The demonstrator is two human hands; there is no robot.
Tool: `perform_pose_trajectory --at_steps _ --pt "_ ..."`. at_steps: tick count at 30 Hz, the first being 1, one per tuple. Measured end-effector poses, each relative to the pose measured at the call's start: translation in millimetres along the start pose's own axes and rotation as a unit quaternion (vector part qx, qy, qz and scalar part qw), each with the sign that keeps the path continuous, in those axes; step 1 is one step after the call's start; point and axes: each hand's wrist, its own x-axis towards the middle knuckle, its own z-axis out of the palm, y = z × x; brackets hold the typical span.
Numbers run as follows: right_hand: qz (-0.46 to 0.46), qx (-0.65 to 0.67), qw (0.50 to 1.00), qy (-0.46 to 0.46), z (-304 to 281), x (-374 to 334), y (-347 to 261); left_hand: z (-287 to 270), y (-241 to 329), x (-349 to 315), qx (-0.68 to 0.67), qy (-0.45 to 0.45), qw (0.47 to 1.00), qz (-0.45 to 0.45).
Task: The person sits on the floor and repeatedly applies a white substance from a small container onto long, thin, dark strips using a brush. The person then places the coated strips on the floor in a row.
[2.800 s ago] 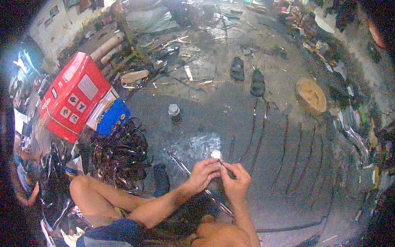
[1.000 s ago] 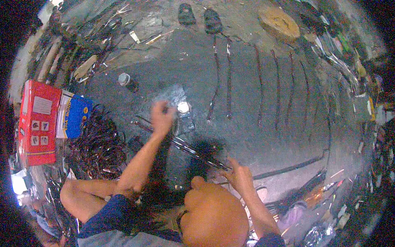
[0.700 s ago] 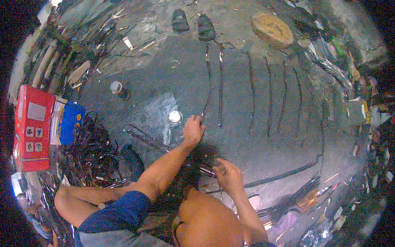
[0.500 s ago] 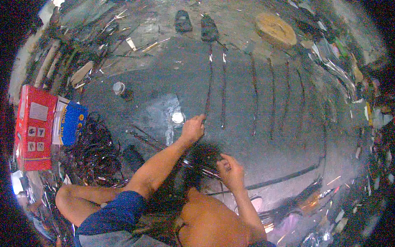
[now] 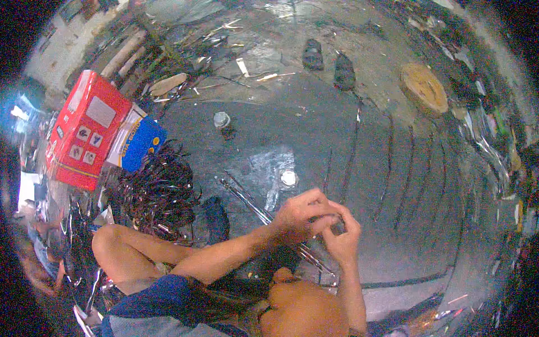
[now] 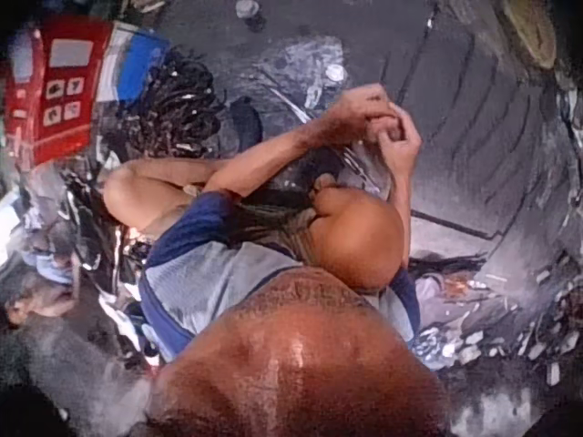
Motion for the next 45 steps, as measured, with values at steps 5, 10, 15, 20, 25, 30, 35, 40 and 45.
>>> perform_pose_trajectory --at_steps 5,10,15,20,25,30,35,40,45 --pt "0.034 0.056 0.998 0.02 4 1 -16 6 6 1 -0.194 0.12 0.942 -0.245" --pt "0.017 -0.048 0.998 0.032 5 4 -36 16 1 0 -0.351 0.176 0.873 -0.29" --pt "-0.069 -0.142 0.986 0.049 8 7 -50 17 -14 -7 -0.359 0.176 0.864 -0.307" --pt "-0.107 -0.165 0.978 0.069 11 7 -49 13 -15 -11 -0.439 0.156 0.816 -0.342" --pt "-0.154 -0.146 0.971 0.108 17 14 -49 14 -10 -14 -0.526 0.164 0.754 -0.357" --pt "-0.163 -0.137 0.973 0.087 21 19 -62 -9 -9 -2 -0.437 0.159 0.832 -0.302" --pt "-0.181 -0.157 0.968 0.081 29 20 -81 -32 -4 6 -0.435 0.224 0.837 -0.246" --pt "-0.163 -0.148 0.974 0.051 31 9 -78 -74 -15 13 -0.419 0.293 0.831 -0.22" --pt "-0.132 -0.164 0.977 0.01 25 -14 -65 -123 -51 9 -0.434 0.393 0.779 -0.224"
